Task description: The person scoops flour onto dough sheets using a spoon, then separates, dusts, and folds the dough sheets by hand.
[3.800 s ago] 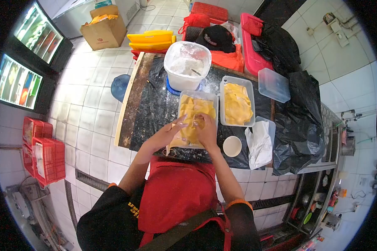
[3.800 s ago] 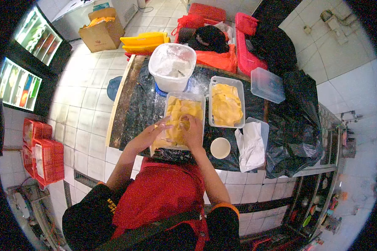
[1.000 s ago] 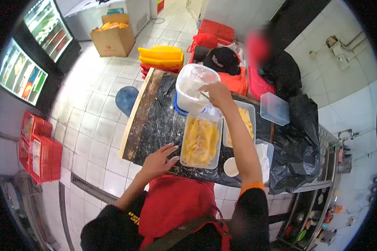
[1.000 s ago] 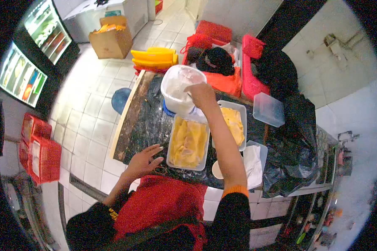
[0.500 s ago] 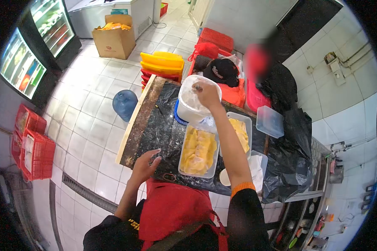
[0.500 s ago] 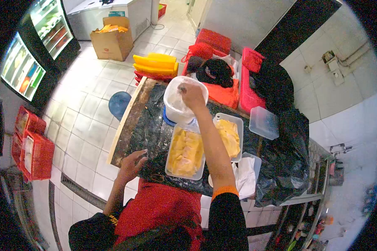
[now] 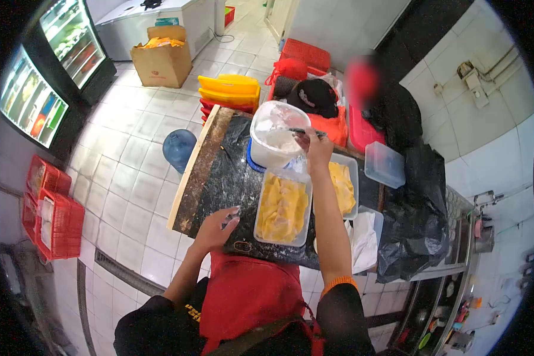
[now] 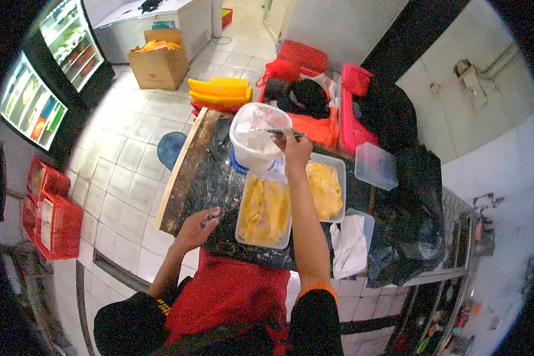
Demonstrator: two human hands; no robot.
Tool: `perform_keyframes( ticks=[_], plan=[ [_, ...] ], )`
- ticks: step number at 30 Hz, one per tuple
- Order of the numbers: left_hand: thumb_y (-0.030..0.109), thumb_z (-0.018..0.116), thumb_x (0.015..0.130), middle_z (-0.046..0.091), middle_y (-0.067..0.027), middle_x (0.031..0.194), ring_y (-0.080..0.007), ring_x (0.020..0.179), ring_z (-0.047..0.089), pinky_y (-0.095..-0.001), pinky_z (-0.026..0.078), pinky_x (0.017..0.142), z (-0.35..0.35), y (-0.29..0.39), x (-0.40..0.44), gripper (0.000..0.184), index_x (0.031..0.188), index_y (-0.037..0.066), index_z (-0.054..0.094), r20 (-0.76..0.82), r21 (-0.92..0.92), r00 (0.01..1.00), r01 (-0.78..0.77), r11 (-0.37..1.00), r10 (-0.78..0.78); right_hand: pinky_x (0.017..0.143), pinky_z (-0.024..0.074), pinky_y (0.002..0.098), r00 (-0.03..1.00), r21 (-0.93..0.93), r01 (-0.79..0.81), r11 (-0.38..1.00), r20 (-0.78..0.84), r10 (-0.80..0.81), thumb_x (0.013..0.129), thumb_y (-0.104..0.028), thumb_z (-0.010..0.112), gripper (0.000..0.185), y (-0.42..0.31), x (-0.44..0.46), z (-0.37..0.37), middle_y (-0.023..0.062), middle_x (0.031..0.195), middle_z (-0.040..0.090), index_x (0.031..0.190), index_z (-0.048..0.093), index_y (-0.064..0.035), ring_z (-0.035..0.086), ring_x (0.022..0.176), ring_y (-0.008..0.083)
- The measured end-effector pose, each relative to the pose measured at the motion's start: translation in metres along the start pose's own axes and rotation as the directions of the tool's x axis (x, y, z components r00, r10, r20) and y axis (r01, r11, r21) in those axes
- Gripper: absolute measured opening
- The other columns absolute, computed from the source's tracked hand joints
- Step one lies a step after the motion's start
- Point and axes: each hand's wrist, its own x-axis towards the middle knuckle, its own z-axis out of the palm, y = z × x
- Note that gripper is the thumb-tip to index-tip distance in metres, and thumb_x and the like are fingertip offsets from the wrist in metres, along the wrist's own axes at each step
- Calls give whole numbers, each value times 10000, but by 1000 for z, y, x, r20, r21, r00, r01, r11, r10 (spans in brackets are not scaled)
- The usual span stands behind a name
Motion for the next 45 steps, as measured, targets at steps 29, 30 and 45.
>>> perform_keyframes(
  ticks=[29,30,45],
  plan=[
    [231,637,933,683,-160,1117,-299,850,666,-382,526,770,17,15,39,343,1237,74,630,30,53,995,-94,994,92,684,532,293,987,-807,95,582,153,51,911,-211,694,183,2,-183,-144,116,806,716,980,710,-42,700,729,150],
    [229,637,933,684,-160,1112,-300,858,669,-380,527,775,18,15,40,344,1240,75,630,37,52,996,-83,995,81,685,530,299,990,-813,138,566,129,-55,912,-213,688,184,10,-170,-141,124,815,710,978,708,-41,701,736,167],
    [190,634,935,672,-150,1209,-284,1085,661,-371,515,925,6,11,57,370,1278,56,605,80,16,990,118,993,-119,772,530,382,835,-746,548,378,462,-300,908,-169,642,178,-69,-28,-23,185,955,697,987,672,-12,686,862,328]
  ],
)
